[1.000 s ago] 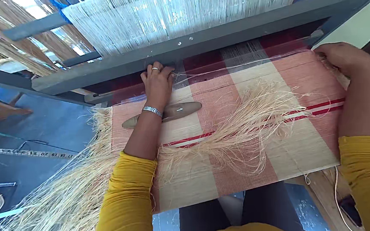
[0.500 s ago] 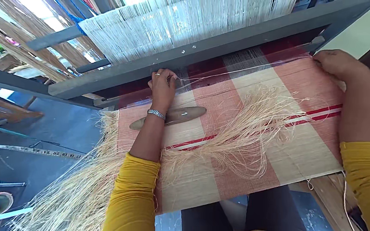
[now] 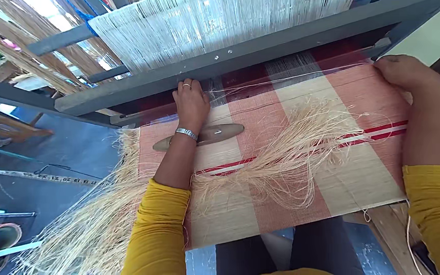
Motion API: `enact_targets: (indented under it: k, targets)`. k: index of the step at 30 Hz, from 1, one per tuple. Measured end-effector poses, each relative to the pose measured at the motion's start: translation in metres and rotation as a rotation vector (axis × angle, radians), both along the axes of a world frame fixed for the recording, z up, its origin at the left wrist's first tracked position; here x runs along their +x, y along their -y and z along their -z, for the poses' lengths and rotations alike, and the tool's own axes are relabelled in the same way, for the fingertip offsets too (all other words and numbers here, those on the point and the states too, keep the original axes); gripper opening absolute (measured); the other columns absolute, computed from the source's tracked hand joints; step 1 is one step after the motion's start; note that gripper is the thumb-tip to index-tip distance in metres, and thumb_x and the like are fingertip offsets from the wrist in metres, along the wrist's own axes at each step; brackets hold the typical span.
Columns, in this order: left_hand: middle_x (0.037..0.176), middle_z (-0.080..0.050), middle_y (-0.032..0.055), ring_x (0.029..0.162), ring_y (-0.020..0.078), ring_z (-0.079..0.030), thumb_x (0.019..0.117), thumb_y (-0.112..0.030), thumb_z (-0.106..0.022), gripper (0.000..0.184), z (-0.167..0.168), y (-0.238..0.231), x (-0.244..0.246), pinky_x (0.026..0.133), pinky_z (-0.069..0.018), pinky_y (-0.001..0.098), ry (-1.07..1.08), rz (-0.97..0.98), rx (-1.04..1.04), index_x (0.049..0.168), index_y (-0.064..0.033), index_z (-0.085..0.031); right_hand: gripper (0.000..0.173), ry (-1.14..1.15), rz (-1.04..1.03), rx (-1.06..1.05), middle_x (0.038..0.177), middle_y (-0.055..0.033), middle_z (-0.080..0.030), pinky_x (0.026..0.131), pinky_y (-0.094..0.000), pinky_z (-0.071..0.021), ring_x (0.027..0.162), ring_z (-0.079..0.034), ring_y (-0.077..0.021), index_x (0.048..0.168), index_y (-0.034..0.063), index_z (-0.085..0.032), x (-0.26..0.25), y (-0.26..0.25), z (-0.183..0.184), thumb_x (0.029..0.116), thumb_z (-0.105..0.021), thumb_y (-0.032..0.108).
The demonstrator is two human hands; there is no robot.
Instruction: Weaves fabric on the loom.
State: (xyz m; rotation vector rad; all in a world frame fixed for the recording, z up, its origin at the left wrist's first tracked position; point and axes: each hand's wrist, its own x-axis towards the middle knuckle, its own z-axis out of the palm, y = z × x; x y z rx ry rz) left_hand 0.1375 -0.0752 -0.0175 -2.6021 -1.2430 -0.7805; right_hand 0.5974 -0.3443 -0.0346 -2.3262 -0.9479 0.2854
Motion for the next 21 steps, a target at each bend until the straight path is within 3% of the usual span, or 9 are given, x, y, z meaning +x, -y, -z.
enact_targets:
  k: [4, 7, 10, 15, 21]
  targets:
    - [0.121, -0.065, 0.0179, 0.122, 0.0410, -0.055, 0.1017, -0.019, -0.053, 0.022, 0.002, -0.008, -0.011, 0.096, -0.0380, 0.0653, 0.094, 0.136, -0.051, 0.107, -0.0043, -0.068, 0.055, -0.059, 0.007, 0.056, 0.118, -0.0375, -0.059, 0.088, -0.0748, -0.0398, 0.109, -0.058, -0.0523, 0.122, -0.0060, -0.061, 0.006, 0.003, 0.002, 0.1103, -0.035, 0.041]
    - [0.124, -0.064, 0.0132, 0.123, 0.0380, -0.053, 0.0994, -0.020, -0.051, 0.027, 0.005, -0.008, -0.012, 0.096, -0.0357, 0.0644, 0.067, 0.137, -0.048, 0.115, -0.0145, -0.073, 0.052, -0.057, 0.008, 0.066, 0.117, -0.0380, -0.059, 0.089, -0.0751, -0.0398, 0.110, -0.058, -0.0531, 0.120, -0.0070, -0.061, 0.005, 0.002, 0.002, 0.1103, -0.037, 0.038]
    - [0.127, -0.058, 0.0138, 0.124, 0.0389, -0.048, 0.0990, -0.027, -0.053, 0.030, 0.007, -0.006, -0.008, 0.094, -0.0347, 0.0622, 0.012, 0.117, -0.059, 0.121, -0.0215, -0.072, 0.052, -0.028, 0.005, 0.057, 0.116, -0.0390, -0.059, 0.088, -0.0767, -0.0391, 0.110, -0.058, -0.0549, 0.117, -0.0078, -0.062, 0.005, 0.002, 0.002, 0.1106, -0.036, 0.037]
    - [0.126, -0.056, 0.0138, 0.124, 0.0389, -0.047, 0.0998, -0.035, -0.056, 0.028, 0.012, -0.006, -0.005, 0.094, -0.0340, 0.0610, 0.017, 0.109, -0.056, 0.122, -0.0275, -0.071, 0.053, -0.005, 0.011, 0.028, 0.118, -0.0398, -0.059, 0.090, -0.0782, -0.0384, 0.113, -0.057, -0.0562, 0.120, -0.0064, -0.063, 0.009, 0.001, 0.003, 0.1106, -0.035, 0.038]
    - [0.125, -0.056, 0.0125, 0.124, 0.0376, -0.047, 0.0988, -0.035, -0.058, 0.027, 0.012, -0.005, -0.003, 0.094, -0.0343, 0.0603, 0.045, 0.084, -0.082, 0.120, -0.0242, -0.070, 0.053, 0.014, 0.016, 0.039, 0.117, -0.0397, -0.060, 0.089, -0.0789, -0.0383, 0.113, -0.057, -0.0572, 0.119, -0.0057, -0.064, 0.008, 0.000, 0.003, 0.1103, -0.036, 0.039]
